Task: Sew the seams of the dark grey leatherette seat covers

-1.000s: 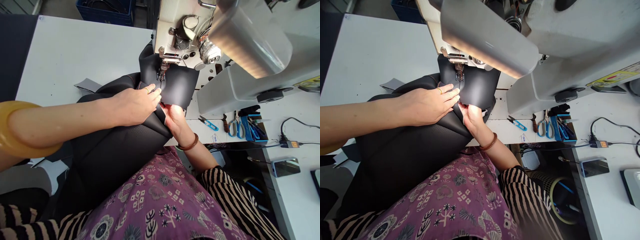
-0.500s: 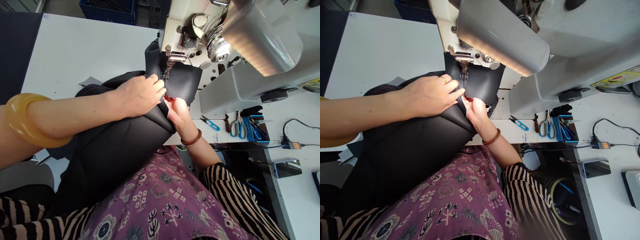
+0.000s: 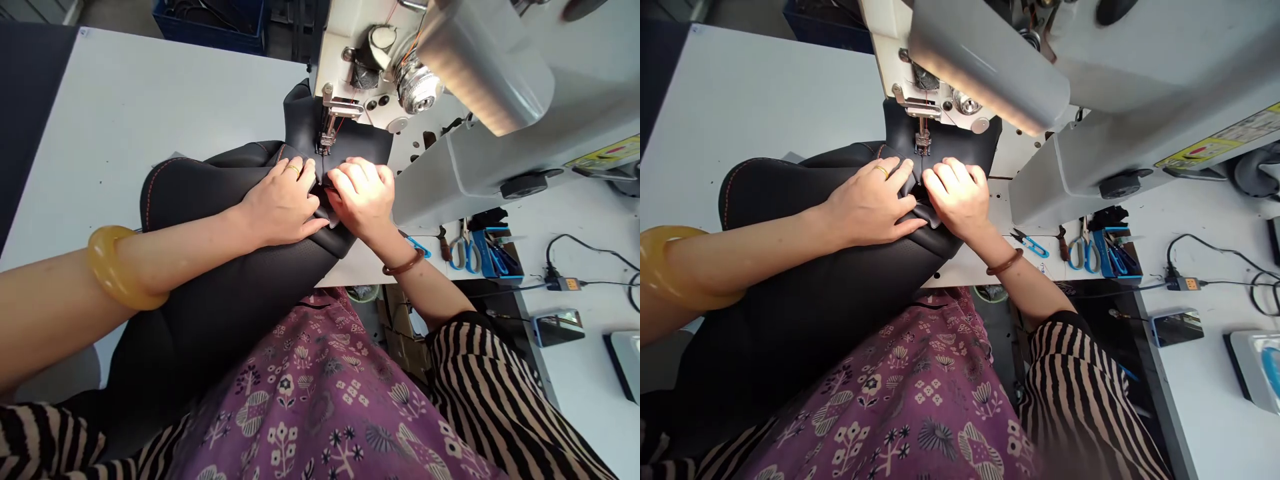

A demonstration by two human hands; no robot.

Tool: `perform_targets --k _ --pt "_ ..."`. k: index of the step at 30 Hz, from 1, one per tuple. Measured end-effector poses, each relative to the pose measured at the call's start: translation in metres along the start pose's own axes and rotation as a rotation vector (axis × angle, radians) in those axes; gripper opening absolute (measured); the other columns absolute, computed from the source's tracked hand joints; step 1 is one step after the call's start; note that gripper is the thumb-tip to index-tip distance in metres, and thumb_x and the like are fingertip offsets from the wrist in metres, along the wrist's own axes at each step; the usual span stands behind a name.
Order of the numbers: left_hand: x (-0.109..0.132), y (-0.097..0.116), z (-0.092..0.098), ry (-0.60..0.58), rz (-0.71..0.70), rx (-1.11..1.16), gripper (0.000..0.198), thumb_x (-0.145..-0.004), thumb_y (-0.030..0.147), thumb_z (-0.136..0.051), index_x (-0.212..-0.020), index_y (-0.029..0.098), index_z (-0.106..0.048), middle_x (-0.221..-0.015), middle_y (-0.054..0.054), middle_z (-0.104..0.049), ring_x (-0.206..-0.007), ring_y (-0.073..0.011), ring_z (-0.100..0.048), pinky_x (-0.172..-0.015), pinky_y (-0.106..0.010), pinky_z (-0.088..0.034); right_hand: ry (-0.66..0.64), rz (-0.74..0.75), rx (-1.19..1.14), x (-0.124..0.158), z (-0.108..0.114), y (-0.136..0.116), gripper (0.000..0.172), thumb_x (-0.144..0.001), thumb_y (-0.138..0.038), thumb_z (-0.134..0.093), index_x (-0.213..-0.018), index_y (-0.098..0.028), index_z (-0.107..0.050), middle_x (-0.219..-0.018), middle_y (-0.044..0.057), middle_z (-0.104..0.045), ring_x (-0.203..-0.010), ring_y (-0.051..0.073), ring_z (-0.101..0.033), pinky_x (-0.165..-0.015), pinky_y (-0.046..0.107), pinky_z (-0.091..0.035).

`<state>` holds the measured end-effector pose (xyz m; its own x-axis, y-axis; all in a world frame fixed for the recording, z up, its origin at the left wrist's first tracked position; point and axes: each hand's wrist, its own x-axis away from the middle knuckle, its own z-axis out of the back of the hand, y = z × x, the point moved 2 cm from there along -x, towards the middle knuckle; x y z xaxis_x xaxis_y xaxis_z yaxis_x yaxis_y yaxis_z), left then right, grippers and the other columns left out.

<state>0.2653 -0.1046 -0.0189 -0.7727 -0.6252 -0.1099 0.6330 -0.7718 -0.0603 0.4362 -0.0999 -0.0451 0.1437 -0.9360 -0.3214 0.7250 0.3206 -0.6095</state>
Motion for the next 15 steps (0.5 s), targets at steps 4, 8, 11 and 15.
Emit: perform_targets --k 4,8,11,15 --pt "-0.003 -0.005 0.005 -0.005 -0.068 -0.060 0.047 -0.096 0.047 -0.049 -0.101 0.010 -0.078 -0.132 -0.023 -0.061 -0.120 -0.0367 -0.058 -0.101 -0.052 -0.048 -0.120 0.046 0.135 -0.019 -0.010 0.002 0.028 -0.094 -0.041 -0.046 -0.091 -0.027 -0.069 -0.117 0.007 -0.073 -0.121 0.029 -0.060 -0.114 0.055 -0.033" --pt "-0.006 -0.008 0.006 0.001 -0.109 -0.108 0.048 -0.097 0.047 -0.047 -0.100 0.010 -0.078 -0.130 -0.023 -0.062 -0.116 -0.0351 -0.061 -0.098 -0.051 -0.051 -0.130 0.029 0.010 -0.024 -0.011 0.016 0.031 -0.094 -0.051 -0.047 -0.090 -0.030 -0.069 -0.112 0.003 -0.074 -0.121 0.027 -0.061 -0.114 0.052 -0.035" --pt "-0.011 -0.015 0.006 -0.009 -0.104 -0.099 0.047 -0.097 0.046 -0.048 -0.101 0.010 -0.078 -0.128 -0.024 -0.063 -0.115 -0.0351 -0.061 -0.097 -0.049 -0.052 -0.123 0.034 -0.040 -0.029 -0.010 0.025 0.029 -0.092 -0.053 -0.052 -0.089 -0.031 -0.070 -0.105 0.001 -0.075 -0.119 0.025 -0.063 -0.113 0.049 -0.039" --pt "-0.017 -0.025 0.007 -0.033 -0.132 -0.063 0.049 -0.097 0.047 -0.046 -0.101 0.009 -0.078 -0.118 -0.023 -0.065 -0.112 -0.0349 -0.062 -0.094 -0.048 -0.053 -0.138 0.041 -0.061 -0.031 -0.009 0.029 0.026 -0.089 -0.053 -0.058 -0.092 -0.031 -0.072 -0.109 0.002 -0.075 -0.121 0.025 -0.062 -0.114 0.049 -0.036"
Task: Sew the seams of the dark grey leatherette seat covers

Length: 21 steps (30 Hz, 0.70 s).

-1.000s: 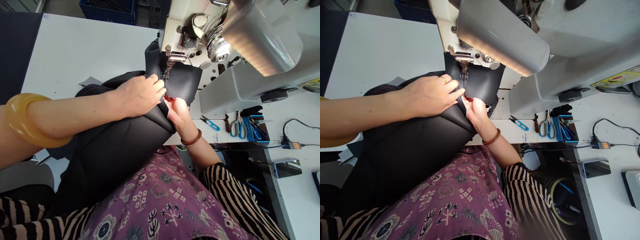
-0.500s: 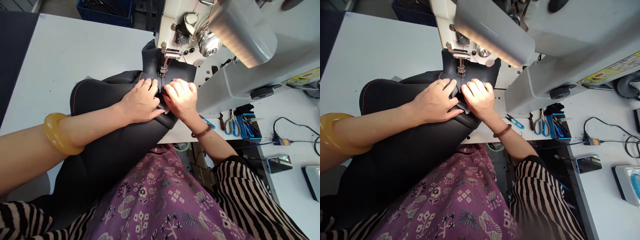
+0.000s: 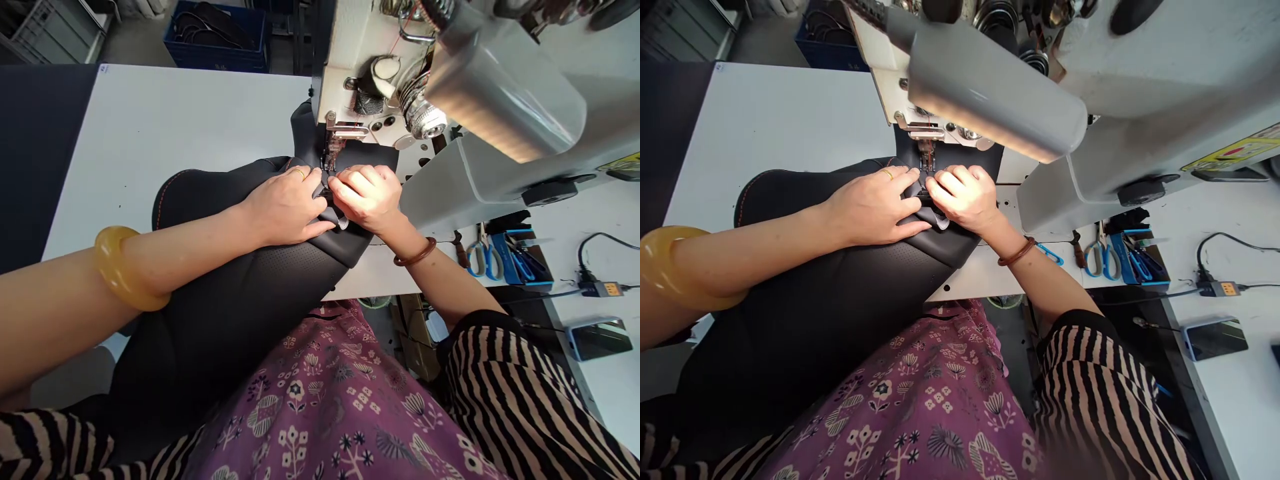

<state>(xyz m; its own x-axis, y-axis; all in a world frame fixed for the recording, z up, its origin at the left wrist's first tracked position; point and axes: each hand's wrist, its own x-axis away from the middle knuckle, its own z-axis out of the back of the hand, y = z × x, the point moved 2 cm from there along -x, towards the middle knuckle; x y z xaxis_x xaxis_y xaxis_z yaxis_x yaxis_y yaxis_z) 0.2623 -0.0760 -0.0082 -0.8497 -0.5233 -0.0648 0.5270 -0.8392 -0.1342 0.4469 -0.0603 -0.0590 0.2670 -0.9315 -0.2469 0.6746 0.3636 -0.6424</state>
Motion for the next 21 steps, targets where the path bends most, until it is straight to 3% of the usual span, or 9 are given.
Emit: perform_targets --k 3,8,14,17,21 --pt "0.002 0.003 0.000 0.004 0.002 -0.011 0.045 -0.097 0.047 -0.050 -0.104 0.013 -0.077 -0.120 -0.020 -0.065 -0.117 -0.0348 -0.060 -0.100 -0.052 -0.049 0.022 -0.012 -0.104 0.005 0.000 0.000 0.023 -0.088 -0.050 -0.062 -0.092 -0.030 -0.072 -0.109 0.001 -0.075 -0.124 0.025 -0.061 -0.116 0.049 -0.035" --pt "0.012 0.013 0.004 0.046 0.109 0.001 0.041 -0.094 0.052 -0.057 -0.103 0.017 -0.077 -0.133 -0.018 -0.060 -0.133 -0.0429 -0.047 -0.107 -0.067 -0.038 0.056 -0.024 -0.144 0.011 -0.001 0.000 0.016 -0.084 -0.043 -0.068 -0.090 -0.030 -0.075 -0.109 0.001 -0.076 -0.127 0.027 -0.060 -0.119 0.051 -0.032" --pt "0.007 -0.009 0.013 -0.125 -0.030 -0.078 0.055 -0.101 0.052 -0.039 -0.104 0.010 -0.074 -0.126 -0.023 -0.062 -0.129 -0.0378 -0.053 -0.101 -0.052 -0.051 0.066 -0.048 -0.195 0.006 0.005 0.000 0.014 -0.084 -0.042 -0.069 -0.089 -0.031 -0.075 -0.107 -0.001 -0.076 -0.125 0.025 -0.061 -0.122 0.052 -0.028" --pt "0.000 -0.023 0.012 -0.094 -0.016 -0.052 0.053 -0.102 0.050 -0.037 -0.106 0.012 -0.073 -0.123 -0.019 -0.064 -0.121 -0.0327 -0.059 -0.098 -0.048 -0.054 0.081 -0.002 -0.154 0.002 0.006 0.005 0.015 -0.084 -0.045 -0.069 -0.093 -0.033 -0.075 -0.106 -0.001 -0.076 -0.122 0.025 -0.062 -0.120 0.052 -0.031" --pt "-0.003 -0.033 0.004 0.007 -0.015 0.039 0.049 -0.098 0.054 -0.042 -0.106 0.018 -0.073 -0.116 -0.013 -0.067 -0.112 -0.0295 -0.064 -0.095 -0.044 -0.056 0.126 0.242 0.057 -0.001 -0.003 0.021 0.027 -0.093 -0.050 -0.056 -0.101 -0.031 -0.073 -0.112 0.001 -0.074 -0.121 0.025 -0.063 -0.110 0.052 -0.042"
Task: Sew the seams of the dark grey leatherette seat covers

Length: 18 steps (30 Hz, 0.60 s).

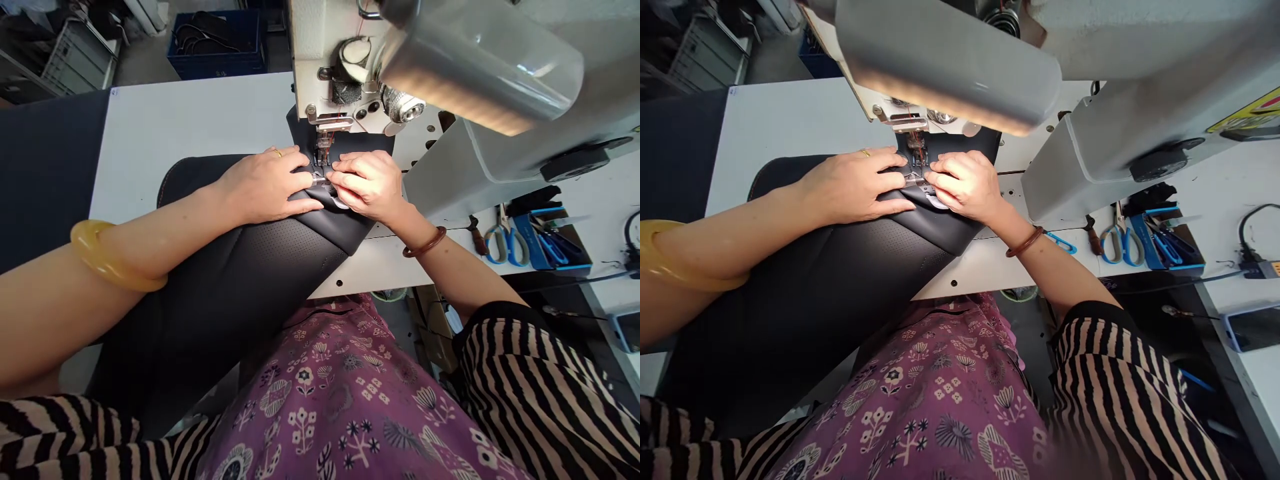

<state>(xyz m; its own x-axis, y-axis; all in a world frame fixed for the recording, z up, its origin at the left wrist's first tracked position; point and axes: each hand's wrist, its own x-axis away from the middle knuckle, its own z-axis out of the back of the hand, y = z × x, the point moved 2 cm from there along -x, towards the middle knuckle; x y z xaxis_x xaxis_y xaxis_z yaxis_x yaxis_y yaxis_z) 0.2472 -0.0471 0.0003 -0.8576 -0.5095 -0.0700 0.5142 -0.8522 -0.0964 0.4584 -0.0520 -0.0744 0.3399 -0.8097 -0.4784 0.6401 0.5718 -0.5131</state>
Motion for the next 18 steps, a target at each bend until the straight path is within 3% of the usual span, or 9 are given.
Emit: perform_targets --k 5,7,12,18 --pt "0.002 -0.001 -0.004 0.022 0.015 0.061 0.047 -0.096 0.054 -0.047 -0.109 0.017 -0.073 -0.120 -0.014 -0.066 -0.120 -0.0335 -0.061 -0.100 -0.048 -0.053 0.201 0.285 0.289 0.005 -0.009 0.008 0.037 -0.100 -0.041 -0.040 -0.098 -0.027 -0.074 -0.103 0.001 -0.076 -0.107 0.021 -0.070 -0.085 0.039 -0.053" --pt "0.001 0.000 -0.002 0.007 0.026 0.061 0.047 -0.096 0.053 -0.048 -0.110 0.016 -0.073 -0.120 -0.014 -0.066 -0.121 -0.0343 -0.060 -0.100 -0.049 -0.053 0.235 0.328 0.332 0.003 -0.009 0.008 0.036 -0.099 -0.038 -0.040 -0.096 -0.026 -0.074 -0.099 0.000 -0.076 -0.103 0.020 -0.071 -0.081 0.038 -0.052" --pt "-0.005 -0.002 0.002 -0.071 0.058 0.015 0.046 -0.096 0.050 -0.049 -0.115 0.014 -0.071 -0.123 -0.016 -0.065 -0.116 -0.0350 -0.063 -0.097 -0.048 -0.054 0.219 0.288 0.239 -0.006 -0.013 0.018 0.036 -0.097 -0.034 -0.038 -0.097 -0.024 -0.072 -0.105 0.003 -0.075 -0.107 0.023 -0.069 -0.086 0.041 -0.054" --pt "-0.004 -0.005 -0.002 -0.031 0.047 -0.007 0.047 -0.095 0.051 -0.049 -0.115 0.015 -0.071 -0.122 -0.016 -0.064 -0.114 -0.0341 -0.063 -0.094 -0.047 -0.055 0.214 0.214 0.172 -0.010 -0.018 0.025 0.030 -0.093 -0.034 -0.041 -0.093 -0.025 -0.069 -0.105 0.004 -0.075 -0.106 0.024 -0.069 -0.090 0.044 -0.056"
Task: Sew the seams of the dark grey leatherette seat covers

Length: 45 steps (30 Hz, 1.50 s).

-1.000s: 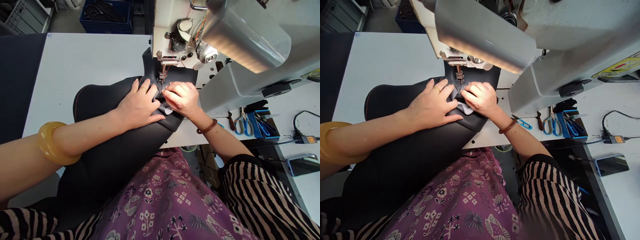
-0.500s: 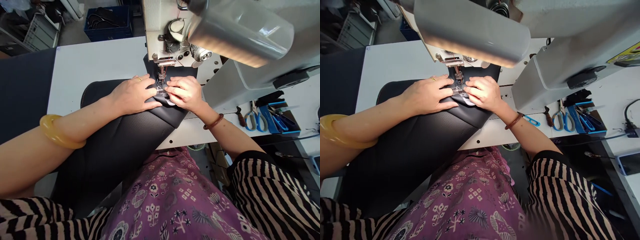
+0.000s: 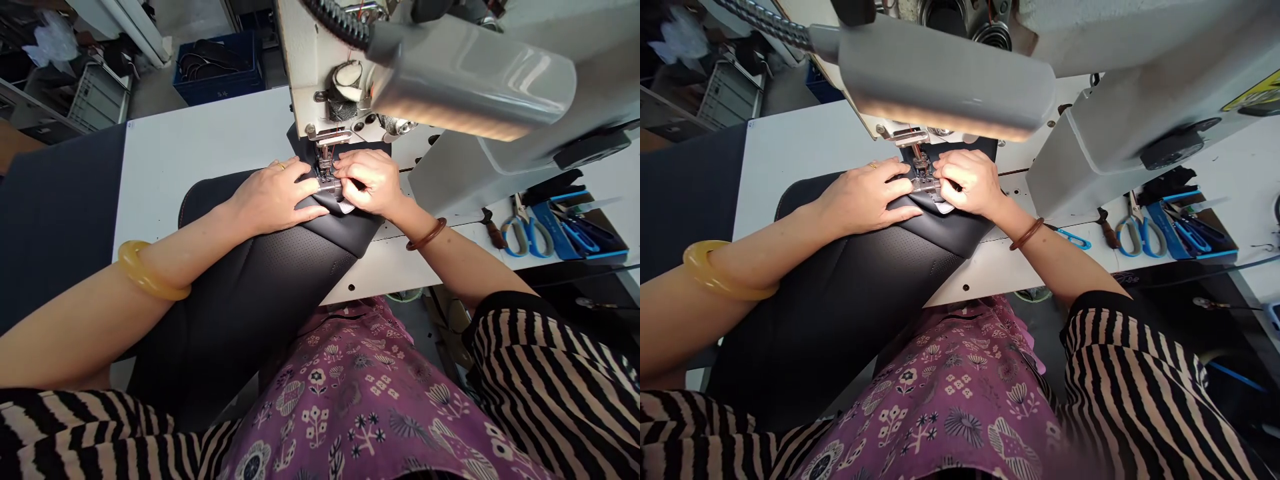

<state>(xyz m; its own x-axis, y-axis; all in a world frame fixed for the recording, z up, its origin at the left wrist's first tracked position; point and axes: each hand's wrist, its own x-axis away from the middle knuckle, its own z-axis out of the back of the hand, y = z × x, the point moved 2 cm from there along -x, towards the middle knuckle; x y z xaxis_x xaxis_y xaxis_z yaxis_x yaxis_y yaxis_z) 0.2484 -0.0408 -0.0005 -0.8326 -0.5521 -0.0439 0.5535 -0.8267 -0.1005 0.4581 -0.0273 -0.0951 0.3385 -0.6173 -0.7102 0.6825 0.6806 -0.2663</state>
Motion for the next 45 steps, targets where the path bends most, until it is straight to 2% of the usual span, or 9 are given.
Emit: perform_targets --k 5,11,16,20,25,33,39,45 --pt "0.002 -0.001 -0.002 0.010 -0.028 -0.055 0.045 -0.097 0.050 -0.046 -0.111 0.016 -0.072 -0.121 -0.015 -0.063 -0.112 -0.0326 -0.063 -0.091 -0.045 -0.055 0.012 -0.026 -0.025 -0.003 -0.001 0.001 0.024 -0.088 -0.027 -0.045 -0.092 -0.025 -0.068 -0.104 0.004 -0.075 -0.106 0.025 -0.070 -0.091 0.045 -0.058" --pt "0.002 -0.003 -0.002 0.016 -0.074 -0.089 0.045 -0.100 0.048 -0.040 -0.105 0.018 -0.074 -0.119 -0.014 -0.063 -0.108 -0.0299 -0.063 -0.087 -0.043 -0.055 0.109 0.005 -0.059 -0.005 -0.003 0.000 0.020 -0.083 -0.021 -0.047 -0.087 -0.025 -0.066 -0.100 0.003 -0.076 -0.101 0.024 -0.072 -0.086 0.042 -0.060" --pt "0.004 -0.004 -0.003 0.004 -0.077 -0.079 0.046 -0.097 0.054 -0.049 -0.110 0.018 -0.073 -0.127 -0.016 -0.061 -0.116 -0.0328 -0.061 -0.094 -0.045 -0.054 0.190 0.027 -0.051 -0.005 -0.005 -0.005 0.017 -0.081 -0.019 -0.047 -0.084 -0.024 -0.063 -0.094 0.003 -0.076 -0.095 0.022 -0.074 -0.082 0.041 -0.061" --pt "0.005 -0.003 -0.001 -0.035 -0.062 -0.084 0.059 -0.087 0.066 -0.061 -0.118 0.017 -0.071 -0.132 -0.018 -0.059 -0.123 -0.0368 -0.059 -0.099 -0.047 -0.052 0.246 0.042 -0.052 -0.005 -0.006 -0.007 0.016 -0.081 -0.019 -0.047 -0.083 -0.024 -0.062 -0.092 0.003 -0.076 -0.094 0.022 -0.074 -0.080 0.040 -0.061" --pt "0.006 -0.002 0.000 -0.063 -0.064 -0.097 0.073 -0.075 0.075 -0.068 -0.118 0.016 -0.071 -0.136 -0.019 -0.058 -0.128 -0.0385 -0.057 -0.103 -0.048 -0.050 0.201 -0.011 -0.072 -0.003 -0.007 -0.006 0.015 -0.080 -0.020 -0.046 -0.081 -0.023 -0.061 -0.095 0.005 -0.076 -0.097 0.024 -0.073 -0.083 0.042 -0.060" --pt "0.005 -0.002 0.001 -0.074 -0.070 -0.121 0.072 -0.076 0.075 -0.067 -0.118 0.016 -0.070 -0.136 -0.020 -0.058 -0.128 -0.0375 -0.056 -0.103 -0.049 -0.050 0.098 -0.125 -0.069 -0.001 -0.009 -0.007 0.017 -0.082 -0.025 -0.045 -0.084 -0.025 -0.062 -0.101 0.006 -0.076 -0.106 0.026 -0.070 -0.091 0.047 -0.058" --pt "0.005 -0.001 0.001 -0.074 -0.061 -0.090 0.070 -0.077 0.070 -0.069 -0.122 0.016 -0.069 -0.138 -0.020 -0.057 -0.131 -0.0381 -0.053 -0.106 -0.050 -0.047 0.216 -0.054 -0.096 -0.003 -0.008 -0.010 0.015 -0.083 -0.022 -0.045 -0.079 -0.025 -0.059 -0.095 0.006 -0.076 -0.098 0.022 -0.072 -0.084 0.042 -0.060" --pt "0.004 -0.001 0.000 -0.072 -0.061 -0.073 0.068 -0.078 0.070 -0.069 -0.120 0.017 -0.069 -0.136 -0.019 -0.058 -0.127 -0.0369 -0.056 -0.105 -0.050 -0.048 0.173 -0.069 -0.095 -0.003 -0.009 -0.008 0.014 -0.084 -0.022 -0.046 -0.082 -0.025 -0.059 -0.099 0.006 -0.076 -0.101 0.023 -0.072 -0.086 0.043 -0.059"
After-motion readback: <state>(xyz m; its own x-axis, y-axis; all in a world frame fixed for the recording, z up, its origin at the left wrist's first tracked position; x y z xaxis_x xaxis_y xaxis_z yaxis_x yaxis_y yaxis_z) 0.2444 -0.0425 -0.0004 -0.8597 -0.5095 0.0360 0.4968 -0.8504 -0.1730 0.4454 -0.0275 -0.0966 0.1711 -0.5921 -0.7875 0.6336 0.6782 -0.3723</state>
